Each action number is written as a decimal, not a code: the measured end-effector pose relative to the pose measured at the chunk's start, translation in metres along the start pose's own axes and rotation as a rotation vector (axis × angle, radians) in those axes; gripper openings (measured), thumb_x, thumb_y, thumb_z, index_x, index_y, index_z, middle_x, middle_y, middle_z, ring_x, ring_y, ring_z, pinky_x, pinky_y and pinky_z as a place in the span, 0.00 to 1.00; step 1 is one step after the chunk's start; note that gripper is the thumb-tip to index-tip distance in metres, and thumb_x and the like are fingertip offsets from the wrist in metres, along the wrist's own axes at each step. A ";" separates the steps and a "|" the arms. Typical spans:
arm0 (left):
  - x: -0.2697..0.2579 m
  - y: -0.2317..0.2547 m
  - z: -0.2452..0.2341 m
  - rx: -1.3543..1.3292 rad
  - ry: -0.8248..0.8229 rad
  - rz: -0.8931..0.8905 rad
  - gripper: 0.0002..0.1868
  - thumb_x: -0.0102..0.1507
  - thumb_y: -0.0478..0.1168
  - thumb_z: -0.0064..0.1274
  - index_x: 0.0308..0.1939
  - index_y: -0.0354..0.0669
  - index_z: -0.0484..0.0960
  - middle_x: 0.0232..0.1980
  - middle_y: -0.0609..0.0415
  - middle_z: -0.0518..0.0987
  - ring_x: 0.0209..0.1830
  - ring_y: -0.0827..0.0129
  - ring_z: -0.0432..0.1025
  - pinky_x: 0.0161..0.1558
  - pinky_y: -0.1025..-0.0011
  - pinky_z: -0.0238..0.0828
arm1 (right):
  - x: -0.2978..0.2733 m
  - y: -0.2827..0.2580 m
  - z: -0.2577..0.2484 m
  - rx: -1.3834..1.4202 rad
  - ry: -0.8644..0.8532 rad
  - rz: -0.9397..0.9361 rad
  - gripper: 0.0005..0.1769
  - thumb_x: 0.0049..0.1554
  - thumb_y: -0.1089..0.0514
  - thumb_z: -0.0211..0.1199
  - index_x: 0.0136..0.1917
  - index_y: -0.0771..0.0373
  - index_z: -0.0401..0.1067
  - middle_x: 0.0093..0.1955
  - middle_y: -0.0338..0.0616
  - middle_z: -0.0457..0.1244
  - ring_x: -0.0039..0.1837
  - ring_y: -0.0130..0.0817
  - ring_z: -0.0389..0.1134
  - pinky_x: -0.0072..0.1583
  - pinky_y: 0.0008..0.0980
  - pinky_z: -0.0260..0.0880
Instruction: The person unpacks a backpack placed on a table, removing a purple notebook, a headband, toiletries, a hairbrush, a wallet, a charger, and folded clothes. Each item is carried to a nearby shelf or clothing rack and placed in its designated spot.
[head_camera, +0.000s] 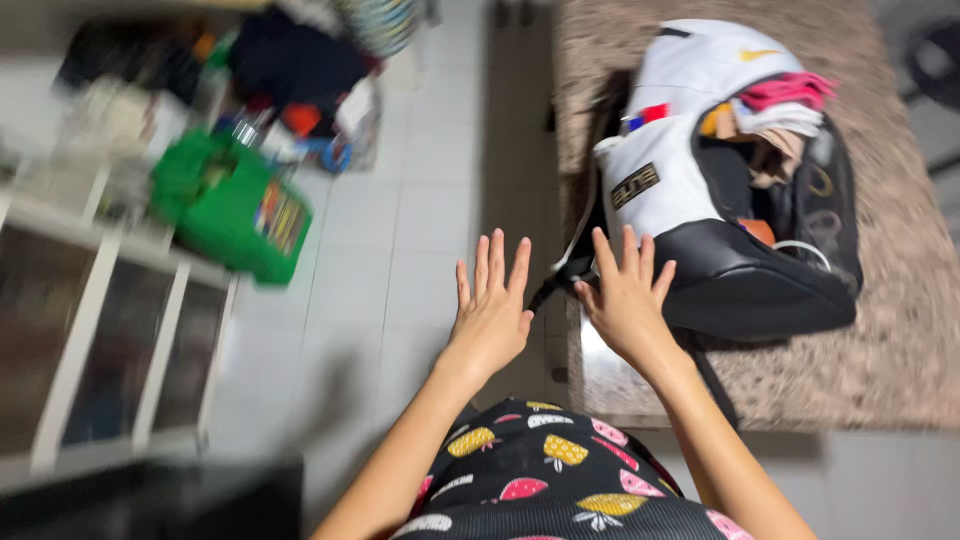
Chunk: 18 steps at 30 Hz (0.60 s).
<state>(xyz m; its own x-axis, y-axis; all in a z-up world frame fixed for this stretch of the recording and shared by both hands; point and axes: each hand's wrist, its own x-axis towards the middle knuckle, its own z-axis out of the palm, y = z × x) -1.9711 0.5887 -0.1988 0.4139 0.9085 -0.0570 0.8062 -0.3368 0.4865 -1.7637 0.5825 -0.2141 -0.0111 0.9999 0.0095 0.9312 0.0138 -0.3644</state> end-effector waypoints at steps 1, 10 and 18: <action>0.013 -0.011 -0.010 0.020 -0.017 0.049 0.53 0.59 0.39 0.58 0.80 0.43 0.40 0.82 0.33 0.34 0.83 0.41 0.29 0.74 0.35 0.27 | 0.006 -0.006 0.000 0.001 0.036 0.046 0.43 0.59 0.47 0.61 0.81 0.57 0.48 0.82 0.65 0.39 0.82 0.70 0.34 0.71 0.79 0.31; 0.119 -0.046 -0.037 0.045 -0.150 0.473 0.53 0.59 0.39 0.59 0.80 0.43 0.42 0.82 0.33 0.37 0.83 0.40 0.32 0.75 0.36 0.29 | 0.027 -0.033 -0.019 0.002 0.262 0.447 0.42 0.59 0.50 0.63 0.81 0.58 0.50 0.82 0.65 0.40 0.83 0.68 0.34 0.74 0.76 0.30; 0.214 -0.012 -0.008 -0.046 -0.253 0.809 0.52 0.58 0.41 0.60 0.80 0.41 0.45 0.81 0.31 0.39 0.82 0.38 0.33 0.74 0.35 0.31 | 0.057 0.002 -0.022 -0.050 0.352 0.723 0.44 0.58 0.47 0.62 0.80 0.62 0.50 0.82 0.65 0.40 0.83 0.64 0.34 0.73 0.76 0.28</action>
